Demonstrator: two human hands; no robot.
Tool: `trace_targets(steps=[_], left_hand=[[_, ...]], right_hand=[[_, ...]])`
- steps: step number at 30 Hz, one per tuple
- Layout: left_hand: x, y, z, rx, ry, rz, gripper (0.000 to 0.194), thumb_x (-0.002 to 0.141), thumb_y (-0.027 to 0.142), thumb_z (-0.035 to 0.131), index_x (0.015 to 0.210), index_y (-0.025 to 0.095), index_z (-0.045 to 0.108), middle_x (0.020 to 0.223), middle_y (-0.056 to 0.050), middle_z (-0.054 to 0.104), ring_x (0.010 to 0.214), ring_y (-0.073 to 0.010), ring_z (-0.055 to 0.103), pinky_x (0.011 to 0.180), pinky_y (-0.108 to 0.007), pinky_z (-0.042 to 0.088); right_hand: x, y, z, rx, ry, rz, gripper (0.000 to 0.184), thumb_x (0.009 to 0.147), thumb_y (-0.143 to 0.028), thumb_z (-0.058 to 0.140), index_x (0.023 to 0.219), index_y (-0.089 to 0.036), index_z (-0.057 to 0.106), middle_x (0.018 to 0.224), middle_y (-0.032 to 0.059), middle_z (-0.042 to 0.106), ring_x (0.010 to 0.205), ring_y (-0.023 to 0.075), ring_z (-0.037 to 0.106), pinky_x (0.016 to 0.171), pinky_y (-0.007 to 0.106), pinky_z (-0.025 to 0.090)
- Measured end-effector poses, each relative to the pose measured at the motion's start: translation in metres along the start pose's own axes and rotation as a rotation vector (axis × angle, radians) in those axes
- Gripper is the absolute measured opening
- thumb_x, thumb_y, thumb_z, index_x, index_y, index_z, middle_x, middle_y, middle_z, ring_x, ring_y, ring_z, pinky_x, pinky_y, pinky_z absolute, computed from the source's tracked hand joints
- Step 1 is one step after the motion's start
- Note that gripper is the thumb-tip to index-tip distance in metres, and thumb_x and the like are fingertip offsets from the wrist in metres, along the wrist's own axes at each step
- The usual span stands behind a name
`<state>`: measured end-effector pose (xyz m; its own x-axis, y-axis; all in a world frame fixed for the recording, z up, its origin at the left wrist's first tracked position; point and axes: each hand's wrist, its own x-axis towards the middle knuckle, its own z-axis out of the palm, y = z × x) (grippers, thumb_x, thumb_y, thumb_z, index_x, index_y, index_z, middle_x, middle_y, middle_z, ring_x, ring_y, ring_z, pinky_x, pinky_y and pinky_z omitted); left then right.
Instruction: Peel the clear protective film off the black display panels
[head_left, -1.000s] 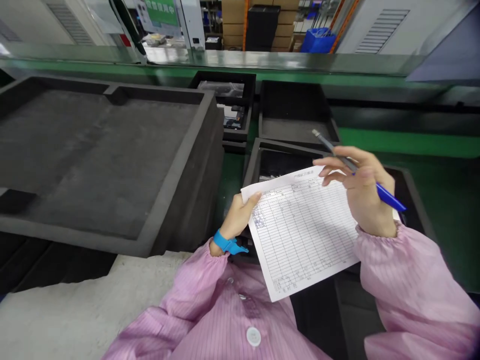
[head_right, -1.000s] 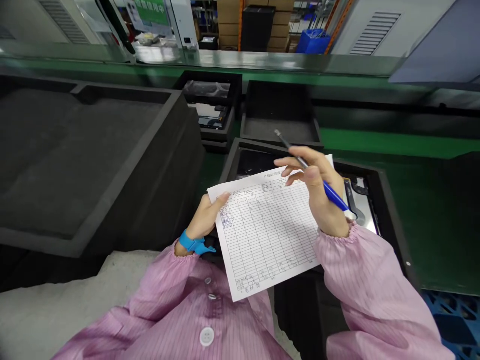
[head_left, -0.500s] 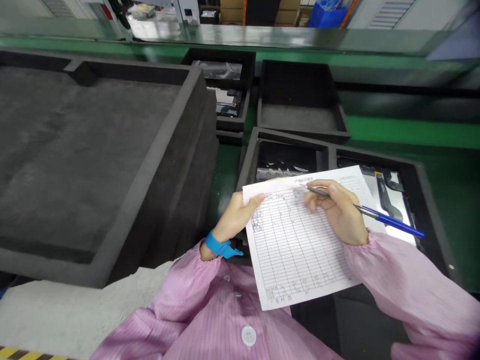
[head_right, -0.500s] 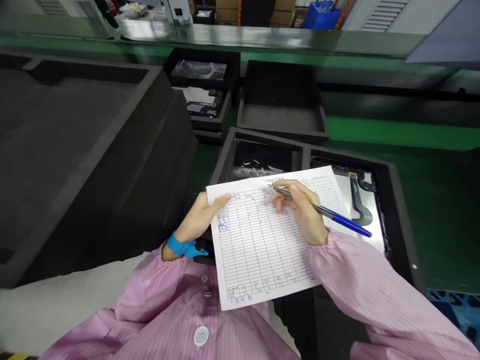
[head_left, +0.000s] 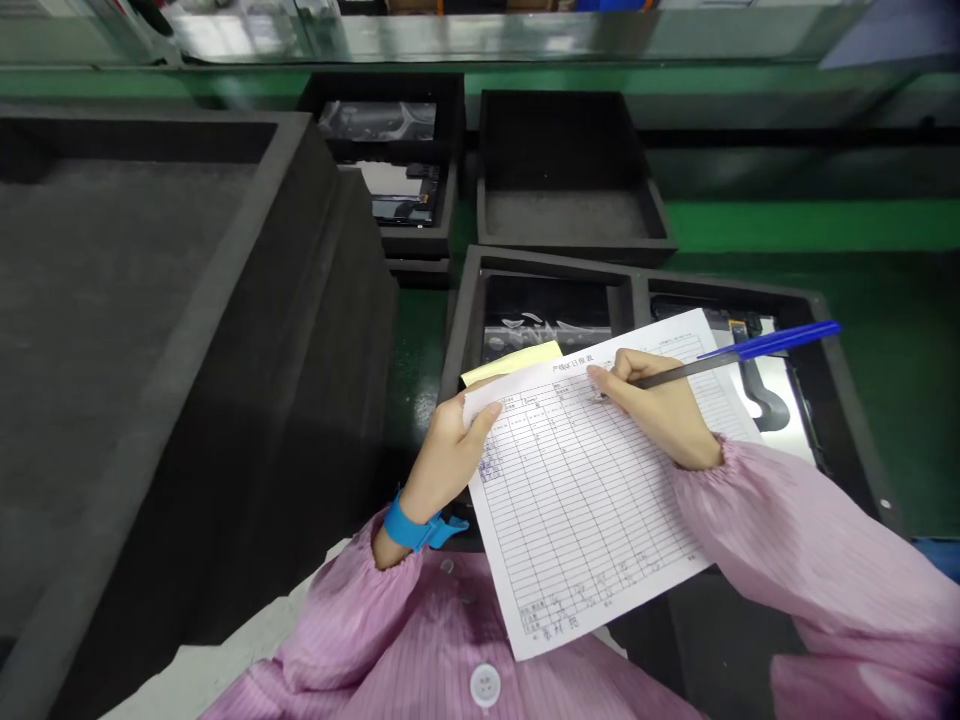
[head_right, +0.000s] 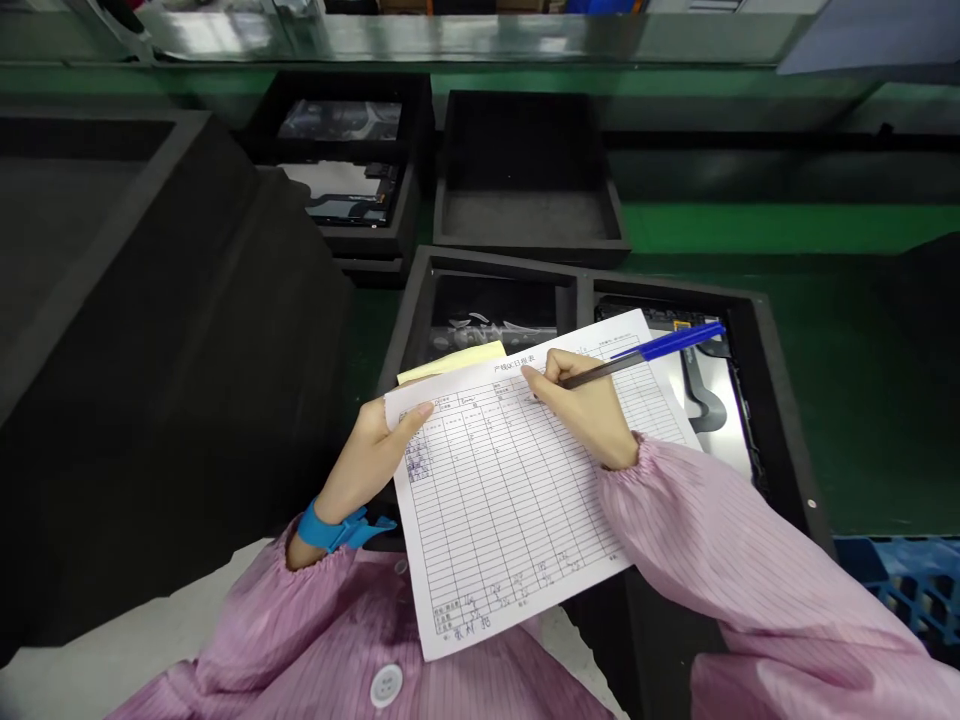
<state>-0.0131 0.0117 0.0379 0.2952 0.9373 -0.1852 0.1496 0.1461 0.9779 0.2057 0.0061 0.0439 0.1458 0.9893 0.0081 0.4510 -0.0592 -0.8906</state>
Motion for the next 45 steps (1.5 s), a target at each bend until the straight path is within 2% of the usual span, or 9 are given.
trace_targets(steps=[5, 16, 28, 31, 34, 38, 40, 42, 45], left_hand=[[-0.001, 0.002, 0.0, 0.062, -0.008, 0.006, 0.028, 0.091, 0.026, 0.049, 0.109, 0.013, 0.066, 0.12, -0.01, 0.067, 0.115, -0.0243, 0.059, 0.093, -0.032, 0.046], [-0.002, -0.002, 0.001, 0.081, -0.009, 0.028, 0.03, 0.092, 0.027, 0.049, 0.113, 0.013, 0.065, 0.122, -0.009, 0.066, 0.114, -0.0232, 0.059, 0.09, -0.03, 0.046], [-0.001, -0.003, 0.002, 0.077, 0.006, 0.046, 0.031, 0.092, 0.026, 0.05, 0.115, 0.015, 0.065, 0.121, -0.008, 0.066, 0.114, -0.023, 0.059, 0.09, -0.03, 0.046], [-0.002, -0.002, 0.001, 0.034, 0.022, 0.039, 0.031, 0.091, 0.026, 0.05, 0.117, 0.017, 0.065, 0.118, -0.007, 0.068, 0.108, -0.0225, 0.062, 0.087, -0.029, 0.048], [-0.004, -0.002, -0.001, -0.041, 0.042, 0.017, 0.033, 0.09, 0.032, 0.054, 0.118, 0.02, 0.065, 0.114, -0.005, 0.07, 0.101, -0.022, 0.065, 0.083, -0.028, 0.05], [-0.007, -0.004, -0.004, -0.13, 0.081, -0.013, 0.034, 0.087, 0.039, 0.059, 0.113, 0.018, 0.068, 0.107, -0.006, 0.072, 0.094, -0.0213, 0.067, 0.082, -0.029, 0.052], [-0.009, -0.004, -0.004, -0.173, 0.092, -0.011, 0.036, 0.086, 0.04, 0.061, 0.112, 0.017, 0.068, 0.105, -0.006, 0.073, 0.094, -0.0214, 0.067, 0.083, -0.029, 0.052], [-0.009, -0.003, -0.005, -0.22, 0.104, -0.006, 0.037, 0.084, 0.04, 0.062, 0.111, 0.016, 0.069, 0.104, -0.006, 0.073, 0.095, -0.0216, 0.068, 0.086, -0.03, 0.052], [-0.01, -0.002, -0.006, -0.3, 0.124, -0.011, 0.038, 0.083, 0.04, 0.065, 0.11, 0.014, 0.069, 0.101, -0.007, 0.074, 0.094, -0.0224, 0.068, 0.087, -0.032, 0.053]], right_hand=[[0.001, 0.001, 0.0, -0.119, -0.006, -0.061, 0.036, 0.072, -0.025, 0.054, 0.051, -0.018, 0.027, 0.048, -0.0033, 0.029, 0.048, 0.0069, 0.029, 0.046, 0.023, 0.023], [0.0, 0.001, 0.003, -0.195, -0.053, -0.108, 0.032, 0.072, -0.026, 0.051, 0.052, -0.017, 0.027, 0.048, -0.0038, 0.027, 0.048, 0.006, 0.025, 0.045, 0.023, 0.02], [0.001, 0.001, 0.005, -0.029, -0.002, -0.065, 0.033, 0.067, -0.02, 0.057, 0.049, -0.016, 0.029, 0.046, -0.0044, 0.029, 0.046, 0.005, 0.027, 0.044, 0.021, 0.02], [0.007, 0.006, -0.005, 0.11, 0.129, -0.04, 0.036, 0.076, -0.03, 0.058, 0.053, -0.019, 0.033, 0.044, -0.0059, 0.03, 0.039, 0.0052, 0.027, 0.039, 0.021, 0.022], [0.016, 0.008, -0.025, 0.227, 0.354, -0.084, 0.034, 0.08, -0.042, 0.059, 0.063, -0.02, 0.039, 0.045, -0.0077, 0.032, 0.036, 0.0053, 0.026, 0.037, 0.021, 0.022], [0.022, 0.007, -0.054, 0.148, 0.682, -0.241, 0.026, 0.086, -0.042, 0.057, 0.084, -0.016, 0.059, 0.07, 0.003, 0.063, 0.054, 0.0089, 0.051, 0.045, 0.022, 0.031], [0.022, 0.009, -0.068, -0.004, 0.693, -0.239, 0.034, 0.094, -0.045, 0.045, 0.099, -0.016, 0.063, 0.097, 0.0088, 0.067, 0.081, 0.0146, 0.063, 0.061, 0.025, 0.044], [0.022, 0.014, -0.081, -0.102, 0.625, -0.168, 0.037, 0.094, -0.046, 0.043, 0.11, -0.018, 0.062, 0.11, 0.0092, 0.064, 0.103, 0.0199, 0.061, 0.082, 0.033, 0.048], [0.021, 0.02, -0.097, -0.072, 0.486, -0.032, 0.037, 0.085, -0.048, 0.056, 0.111, -0.022, 0.064, 0.108, 0.0081, 0.064, 0.103, 0.0237, 0.06, 0.089, 0.039, 0.048]])
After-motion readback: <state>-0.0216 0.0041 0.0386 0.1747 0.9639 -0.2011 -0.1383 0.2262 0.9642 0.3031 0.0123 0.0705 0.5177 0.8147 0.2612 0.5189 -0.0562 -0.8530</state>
